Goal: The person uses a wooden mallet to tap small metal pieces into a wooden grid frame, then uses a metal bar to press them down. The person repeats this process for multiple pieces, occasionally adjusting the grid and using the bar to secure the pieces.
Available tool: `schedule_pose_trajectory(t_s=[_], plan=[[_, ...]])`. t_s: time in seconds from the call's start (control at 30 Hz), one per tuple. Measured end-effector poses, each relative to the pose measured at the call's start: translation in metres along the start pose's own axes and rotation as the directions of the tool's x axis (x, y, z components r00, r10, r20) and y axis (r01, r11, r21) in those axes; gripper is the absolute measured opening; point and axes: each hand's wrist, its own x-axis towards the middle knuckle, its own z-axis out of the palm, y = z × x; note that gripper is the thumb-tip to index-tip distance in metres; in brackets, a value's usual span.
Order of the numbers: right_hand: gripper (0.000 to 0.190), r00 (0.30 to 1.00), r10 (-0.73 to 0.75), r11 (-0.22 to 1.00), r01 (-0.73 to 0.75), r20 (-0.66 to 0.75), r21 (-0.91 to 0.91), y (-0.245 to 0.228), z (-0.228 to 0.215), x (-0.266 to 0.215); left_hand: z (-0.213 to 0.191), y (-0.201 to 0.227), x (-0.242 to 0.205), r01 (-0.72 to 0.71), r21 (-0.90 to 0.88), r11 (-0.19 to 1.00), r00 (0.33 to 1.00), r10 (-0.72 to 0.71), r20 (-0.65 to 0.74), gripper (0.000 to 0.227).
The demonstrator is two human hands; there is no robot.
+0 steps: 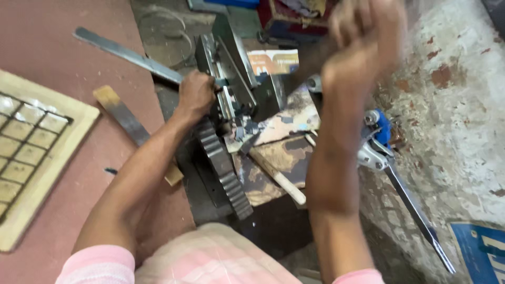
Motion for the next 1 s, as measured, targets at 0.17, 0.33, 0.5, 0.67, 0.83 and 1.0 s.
schedule_pose_trajectory(t_s=[0.17,0.33,0.5,0.67,0.83,1.0], plan=[[0.024,1.000,-0.016,0.998,0.015,0.015,0.059,-0.100,-0.025,-0.121,0.002,-0.003,0.006,-0.040,0.035,0.999,0.999,0.040,-0.008,0.017],[0.029,0.989,-0.081,0.987,0.063,-0.124,-0.147,-0.155,-0.064,-0.156,-0.002,0.000,0.012,0.149,-0.080,0.986,0.984,-0.140,0.114,0.018],[0.034,0.985,-0.087,0.973,0.052,-0.150,-0.226,-0.163,-0.084,-0.159,-0.002,0.006,0.020,0.174,0.001,0.985,0.979,-0.173,0.110,0.014],[0.040,0.982,-0.072,0.963,0.023,-0.174,-0.268,-0.160,-0.093,-0.170,0.008,0.007,0.021,0.135,0.043,0.990,0.987,-0.138,0.078,0.014],[0.045,0.980,-0.050,0.949,-0.013,-0.193,-0.315,-0.160,-0.095,-0.181,0.016,0.001,0.021,0.108,0.095,0.990,0.990,-0.116,0.084,0.016],[0.050,0.968,-0.029,0.930,-0.065,-0.247,-0.363,-0.173,-0.096,-0.214,0.014,0.002,0.008,0.091,0.060,0.994,0.991,-0.096,0.093,0.017]])
